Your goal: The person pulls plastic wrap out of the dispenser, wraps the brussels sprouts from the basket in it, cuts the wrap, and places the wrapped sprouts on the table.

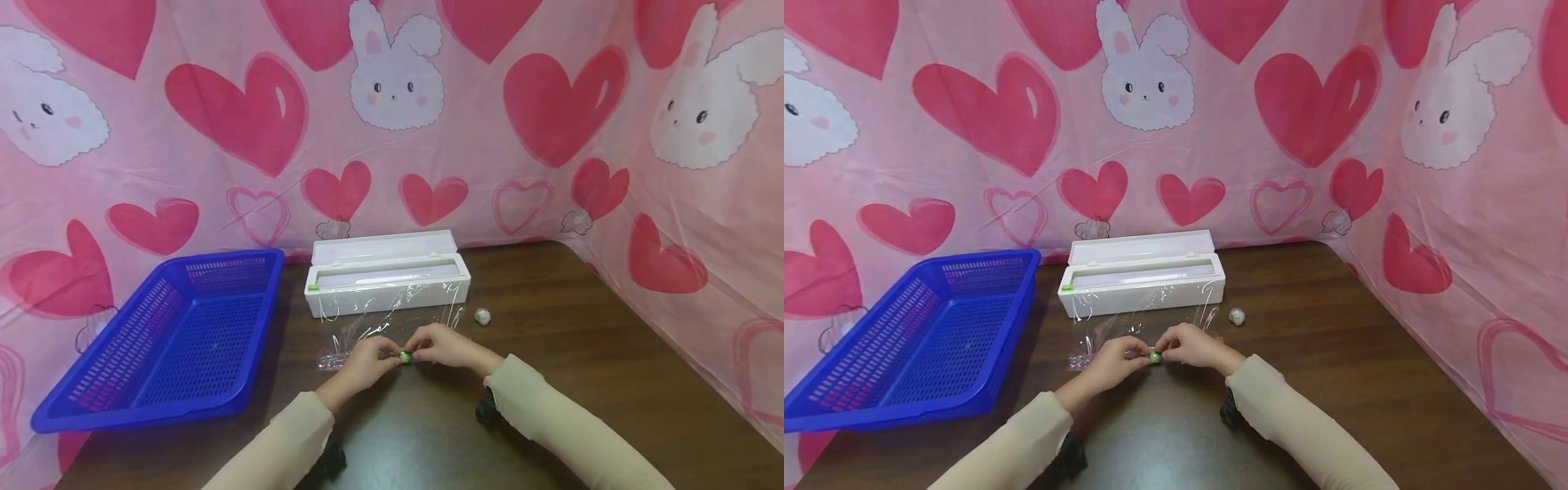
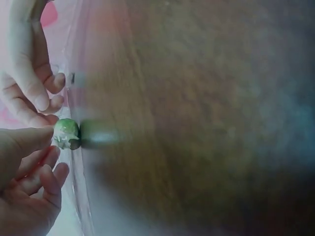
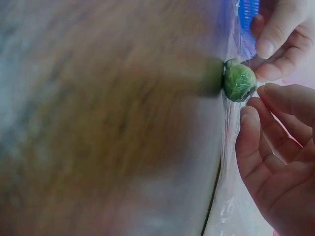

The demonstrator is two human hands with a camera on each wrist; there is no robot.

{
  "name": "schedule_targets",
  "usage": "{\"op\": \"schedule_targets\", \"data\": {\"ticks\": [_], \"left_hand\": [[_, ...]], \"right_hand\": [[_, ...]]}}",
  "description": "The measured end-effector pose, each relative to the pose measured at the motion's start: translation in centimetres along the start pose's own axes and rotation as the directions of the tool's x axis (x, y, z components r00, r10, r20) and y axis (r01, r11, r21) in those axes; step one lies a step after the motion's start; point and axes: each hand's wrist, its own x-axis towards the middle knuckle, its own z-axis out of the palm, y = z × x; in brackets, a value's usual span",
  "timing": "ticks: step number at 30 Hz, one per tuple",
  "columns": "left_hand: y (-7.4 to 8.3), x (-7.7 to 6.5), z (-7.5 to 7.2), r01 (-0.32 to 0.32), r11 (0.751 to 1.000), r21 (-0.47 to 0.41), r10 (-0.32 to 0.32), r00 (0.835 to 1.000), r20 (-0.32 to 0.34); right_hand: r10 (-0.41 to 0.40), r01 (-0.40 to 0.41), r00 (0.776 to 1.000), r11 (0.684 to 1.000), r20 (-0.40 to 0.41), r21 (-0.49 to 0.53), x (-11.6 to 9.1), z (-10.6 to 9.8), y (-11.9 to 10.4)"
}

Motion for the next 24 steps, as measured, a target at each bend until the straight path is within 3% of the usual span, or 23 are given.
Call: {"op": "schedule_targets", "data": {"ticks": [5,10,24], "left_hand": [[-0.1,0.0,0.0,0.027,0.998,-0.064,-0.026,1.000,0.013],[-0.6,0.2,0.2,0.026,0.998,-0.063,-0.024,0.999,0.025],[-0.8,1.4,0.1,-0.034,0.990,0.140,0.024,0.997,0.068]], "right_hand": [[0.019,-0.019,1.000,1.000,0.003,0.005,0.2,0.0,0.0],[-0.011,0.011,1.000,1.000,0.006,-0.019,0.4,0.0,0.3],[-0.002,0.002,1.000,0.988,0.000,-0.154,1.3,-0.3,0.8]]}}
